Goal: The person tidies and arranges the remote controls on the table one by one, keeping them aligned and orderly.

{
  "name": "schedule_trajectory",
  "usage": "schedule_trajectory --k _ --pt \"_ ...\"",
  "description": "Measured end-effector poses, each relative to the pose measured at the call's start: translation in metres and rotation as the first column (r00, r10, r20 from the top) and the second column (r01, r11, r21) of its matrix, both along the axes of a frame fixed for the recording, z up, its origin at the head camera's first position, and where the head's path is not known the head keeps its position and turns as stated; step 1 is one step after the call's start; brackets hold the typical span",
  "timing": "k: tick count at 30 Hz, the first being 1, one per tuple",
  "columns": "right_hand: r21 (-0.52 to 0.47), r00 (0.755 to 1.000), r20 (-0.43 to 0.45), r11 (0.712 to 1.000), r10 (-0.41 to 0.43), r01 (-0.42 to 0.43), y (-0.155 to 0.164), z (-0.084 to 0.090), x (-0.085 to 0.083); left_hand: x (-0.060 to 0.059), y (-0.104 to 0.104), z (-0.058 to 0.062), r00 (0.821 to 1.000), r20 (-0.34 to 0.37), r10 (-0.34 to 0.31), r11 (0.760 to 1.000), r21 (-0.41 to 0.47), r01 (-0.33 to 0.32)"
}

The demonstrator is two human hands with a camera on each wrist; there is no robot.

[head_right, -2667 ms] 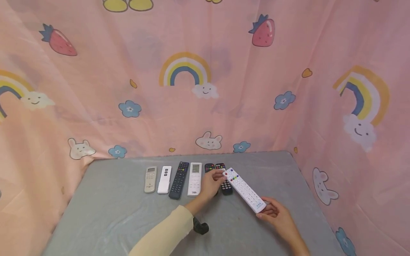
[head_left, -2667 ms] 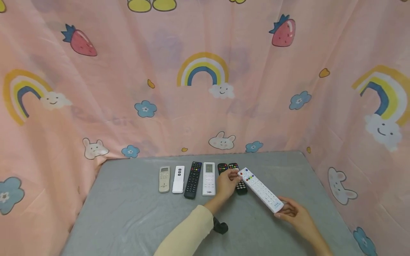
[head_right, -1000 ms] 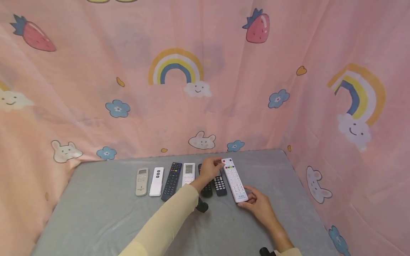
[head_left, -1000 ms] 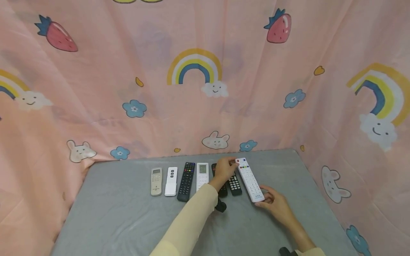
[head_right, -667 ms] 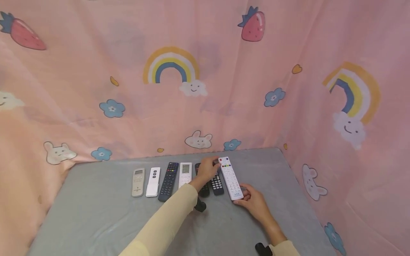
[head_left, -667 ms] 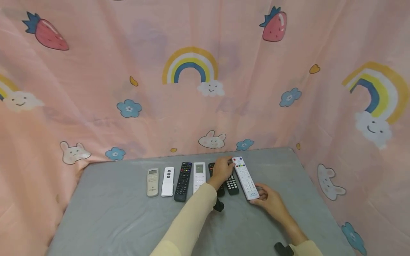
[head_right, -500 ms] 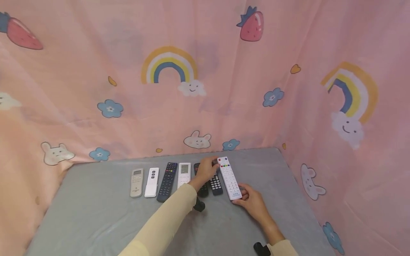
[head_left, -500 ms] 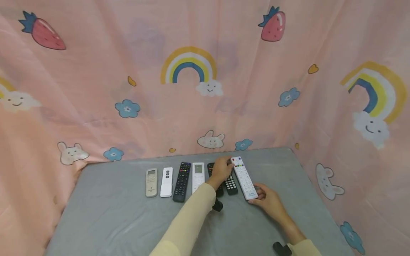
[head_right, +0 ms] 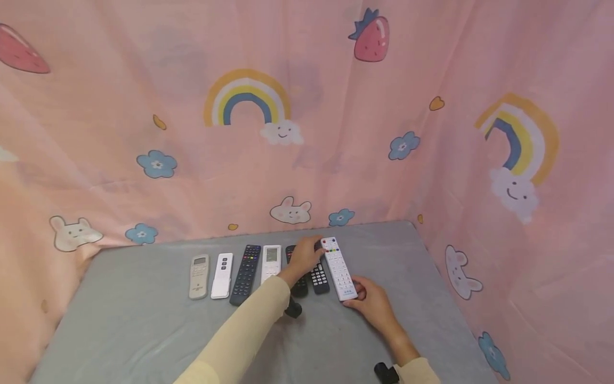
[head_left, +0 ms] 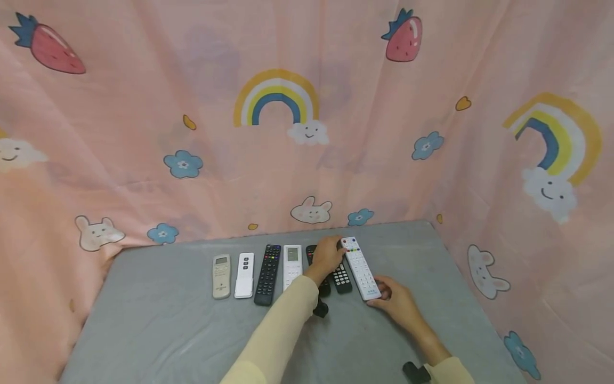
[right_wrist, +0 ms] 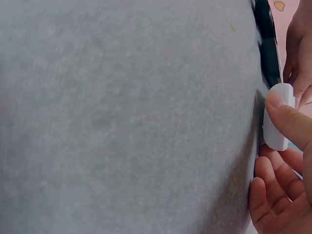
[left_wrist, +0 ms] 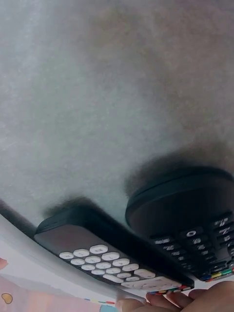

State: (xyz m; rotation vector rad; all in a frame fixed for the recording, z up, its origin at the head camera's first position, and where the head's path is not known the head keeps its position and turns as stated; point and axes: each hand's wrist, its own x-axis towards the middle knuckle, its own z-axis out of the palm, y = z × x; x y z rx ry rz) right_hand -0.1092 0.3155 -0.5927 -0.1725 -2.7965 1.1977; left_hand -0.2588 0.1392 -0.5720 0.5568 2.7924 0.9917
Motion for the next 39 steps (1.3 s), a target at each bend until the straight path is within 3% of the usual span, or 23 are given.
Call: schedule_trajectory --k 8,23,34,39 --pt "0.010 1.000 -0.007 1.000 0.020 -0.020 -0.005 0.003 0.000 0.000 -0.009 -0.005 1.000 -0.002 0.021 1.000 -0.023 -0.021" --pt "0.038 0.998 0.064 0.999 0.007 -0.009 -0.006 0.006 -0.001 -0.005 -0.011 -0.007 1.000 -0.010 -0.020 0.999 -0.047 0.019" --pt "0.040 0.997 0.071 0.999 0.021 -0.024 -0.004 0.008 0.001 -0.004 -0.016 0.000 0.999 0.006 -0.043 0.999 -0.030 0.044" --pt "0.031 0.997 0.073 0.999 0.038 -0.040 0.003 0.014 0.003 -0.010 -0.018 0.008 0.998 -0.021 -0.067 0.998 -0.008 0.067"
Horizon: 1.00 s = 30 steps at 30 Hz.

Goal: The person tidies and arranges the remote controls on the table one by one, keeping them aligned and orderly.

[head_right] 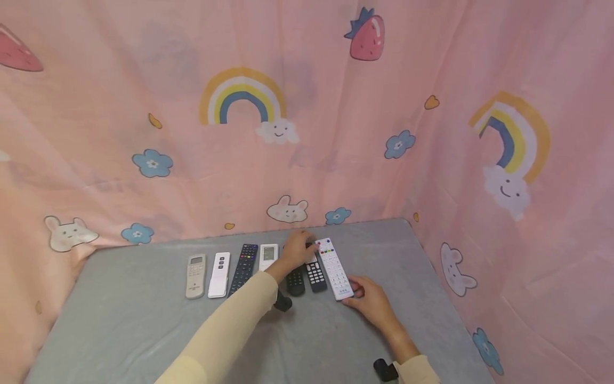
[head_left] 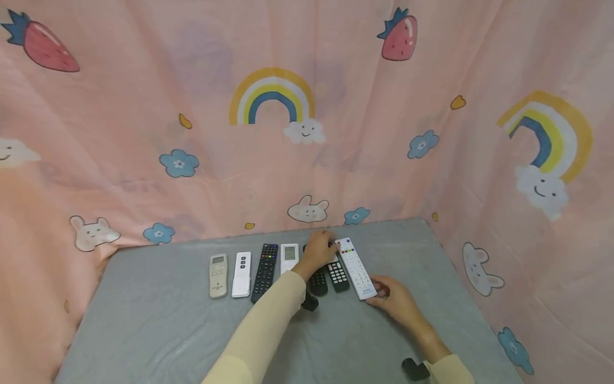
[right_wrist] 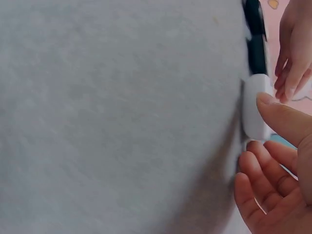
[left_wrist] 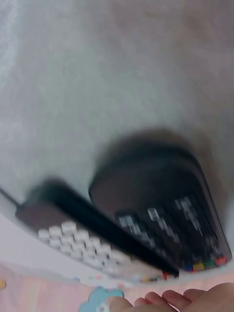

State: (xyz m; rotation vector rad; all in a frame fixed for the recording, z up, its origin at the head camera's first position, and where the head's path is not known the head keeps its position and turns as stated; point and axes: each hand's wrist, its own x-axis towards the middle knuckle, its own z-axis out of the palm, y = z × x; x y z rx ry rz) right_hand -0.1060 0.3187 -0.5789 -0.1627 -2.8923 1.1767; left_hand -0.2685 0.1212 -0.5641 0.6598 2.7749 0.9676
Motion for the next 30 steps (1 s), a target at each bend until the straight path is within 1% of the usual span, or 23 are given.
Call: schedule_trajectory --k 2,4,8,10,12,15,17,19,23,25,27,30 --pt "0.018 1.000 -0.018 1.000 0.013 -0.013 0.001 0.006 -0.001 -0.004 -0.005 0.010 1.000 -0.014 -0.021 1.000 0.014 0.021" --pt "0.040 0.998 -0.061 0.999 0.027 -0.025 0.002 0.013 -0.002 -0.007 -0.010 0.021 0.999 -0.021 -0.043 0.999 0.018 0.044" --pt "0.087 0.986 -0.157 0.995 0.057 -0.044 0.001 0.027 -0.006 -0.008 -0.026 0.038 0.993 -0.035 -0.109 0.994 0.015 0.109" --pt "0.106 0.979 -0.189 0.993 0.079 -0.059 -0.002 0.031 -0.007 -0.005 -0.036 0.042 0.989 -0.042 -0.145 0.989 -0.001 0.145" --pt "0.134 0.971 -0.214 0.988 0.101 -0.073 -0.004 0.033 -0.007 -0.001 -0.049 0.046 0.983 -0.048 -0.178 0.984 0.003 0.178" --pt "0.182 0.960 -0.244 0.979 0.140 -0.097 -0.006 0.033 -0.005 0.011 -0.072 0.047 0.978 -0.069 -0.196 0.981 -0.002 0.196" --pt "0.220 0.949 -0.267 0.970 0.166 -0.108 -0.008 0.032 -0.005 0.020 -0.093 0.045 0.978 -0.093 -0.188 0.982 -0.014 0.187" --pt "0.253 0.939 -0.284 0.960 0.193 -0.121 -0.007 0.030 -0.005 0.029 -0.116 0.043 0.979 -0.124 -0.163 0.987 -0.025 0.162" --pt "0.316 0.918 -0.316 0.939 0.241 -0.138 -0.002 0.029 -0.010 0.044 -0.171 0.038 0.974 -0.197 -0.108 0.994 -0.046 0.101" --pt "0.343 0.909 -0.326 0.928 0.261 -0.143 0.002 0.030 -0.015 0.049 -0.201 0.036 0.968 -0.241 -0.070 0.996 -0.062 0.057" --pt "0.373 0.898 -0.339 0.916 0.280 -0.145 0.006 0.033 -0.020 0.053 -0.230 0.034 0.954 -0.296 -0.042 0.997 -0.075 0.020" --pt "0.422 0.887 -0.346 0.895 0.306 -0.145 0.010 0.040 -0.028 0.058 -0.274 0.033 0.937 -0.349 0.005 0.996 -0.082 -0.036"
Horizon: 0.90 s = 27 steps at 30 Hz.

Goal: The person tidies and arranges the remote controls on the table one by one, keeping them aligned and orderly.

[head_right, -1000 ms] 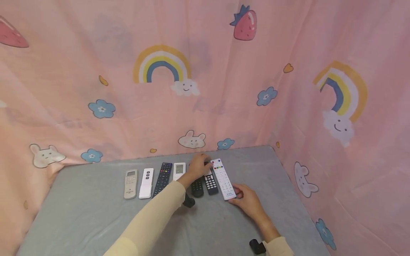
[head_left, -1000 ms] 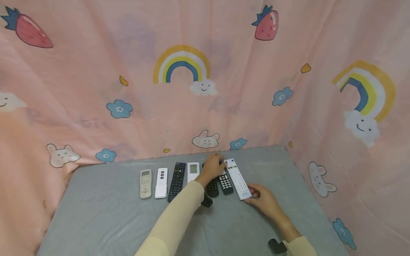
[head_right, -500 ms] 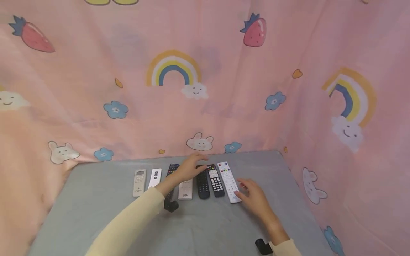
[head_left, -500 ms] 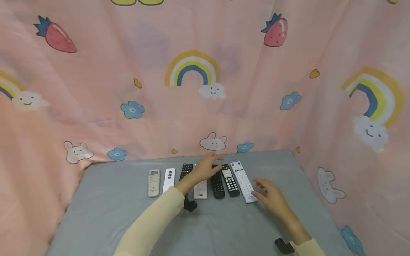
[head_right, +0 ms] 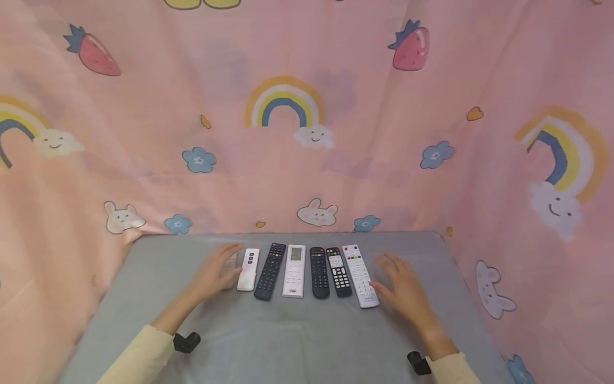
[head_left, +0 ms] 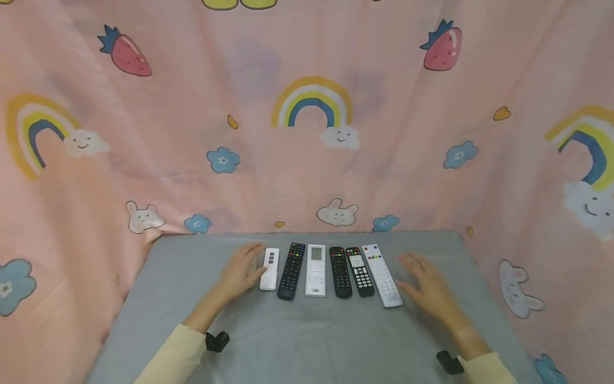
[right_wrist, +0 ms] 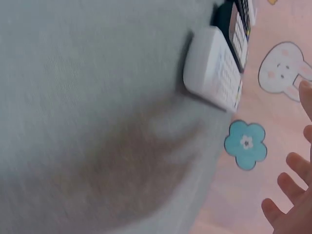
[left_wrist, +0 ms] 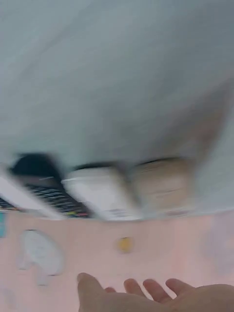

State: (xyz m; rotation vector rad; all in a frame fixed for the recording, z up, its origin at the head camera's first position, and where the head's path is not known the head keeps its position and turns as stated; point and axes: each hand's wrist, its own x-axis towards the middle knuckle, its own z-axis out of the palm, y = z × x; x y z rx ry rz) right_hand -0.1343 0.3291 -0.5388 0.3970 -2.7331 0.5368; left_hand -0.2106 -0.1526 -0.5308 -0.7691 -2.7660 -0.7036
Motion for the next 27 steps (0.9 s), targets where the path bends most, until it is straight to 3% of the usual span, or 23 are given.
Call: schedule_trajectory --k 6,10,14,17,21,27 --pt "0.084 1.000 -0.015 0.996 -0.023 0.024 0.015 0.013 -0.008 0.006 -0.058 -0.003 0.996 -0.071 0.057 0.997 -0.045 -0.060" --pt "0.114 0.999 -0.034 0.993 -0.040 0.044 0.023 0.011 -0.013 0.010 -0.076 -0.002 0.994 -0.077 0.074 0.995 -0.065 -0.079" --pt "0.121 0.998 -0.028 0.991 -0.054 0.057 0.026 0.005 -0.014 0.015 -0.086 -0.010 0.994 -0.061 0.088 0.990 -0.110 -0.094" --pt "0.126 0.998 -0.016 0.990 -0.059 0.061 0.022 0.002 -0.012 0.020 -0.087 -0.020 0.993 -0.060 0.106 0.986 -0.121 -0.112" --pt "0.103 0.999 0.003 0.994 -0.047 0.046 0.008 -0.001 -0.013 0.029 -0.075 -0.029 0.991 -0.069 0.113 0.991 -0.069 -0.118" --pt "-0.001 0.995 0.092 1.000 0.026 -0.026 -0.041 -0.005 -0.038 0.040 -0.037 -0.037 0.995 -0.080 0.051 0.998 0.027 -0.049"
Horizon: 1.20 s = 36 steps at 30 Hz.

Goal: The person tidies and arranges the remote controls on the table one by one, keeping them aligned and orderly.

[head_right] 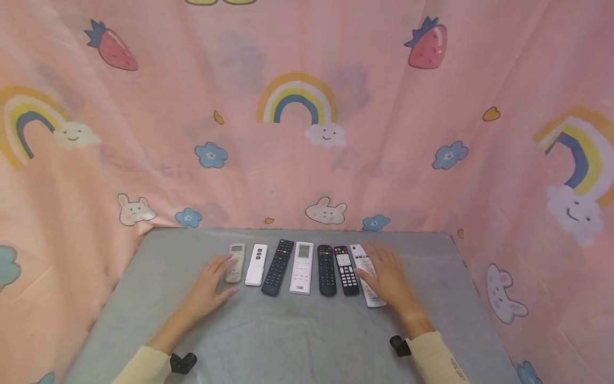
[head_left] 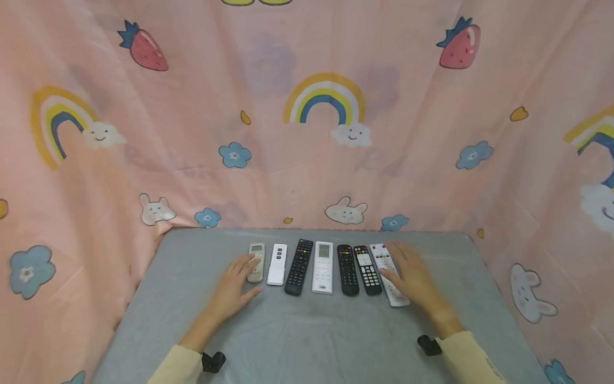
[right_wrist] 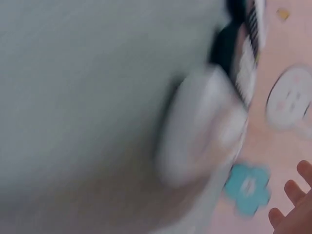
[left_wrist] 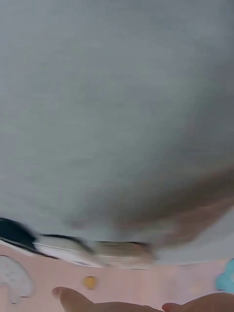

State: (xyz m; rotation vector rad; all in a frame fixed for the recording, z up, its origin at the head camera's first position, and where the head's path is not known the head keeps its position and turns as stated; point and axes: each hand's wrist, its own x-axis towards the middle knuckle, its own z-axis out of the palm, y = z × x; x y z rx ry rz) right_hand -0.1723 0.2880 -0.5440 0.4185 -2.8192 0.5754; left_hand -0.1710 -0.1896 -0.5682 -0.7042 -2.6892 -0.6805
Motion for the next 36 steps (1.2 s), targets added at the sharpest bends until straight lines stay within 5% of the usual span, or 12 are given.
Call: schedule_trajectory --k 8,15,36 --pt "-0.211 0.976 0.196 0.976 0.091 -0.049 -0.084 -0.004 -0.052 -0.002 0.039 -0.017 1.000 0.007 -0.029 0.999 0.025 0.029" --pt "-0.227 0.951 0.276 0.971 0.141 -0.078 -0.133 -0.015 -0.089 -0.006 0.049 -0.026 0.997 -0.062 -0.042 0.998 0.037 0.044" --pt "-0.050 0.914 0.405 0.999 0.008 0.013 -0.169 -0.030 -0.107 -0.007 0.065 -0.028 0.999 0.015 0.038 0.999 -0.033 -0.038"
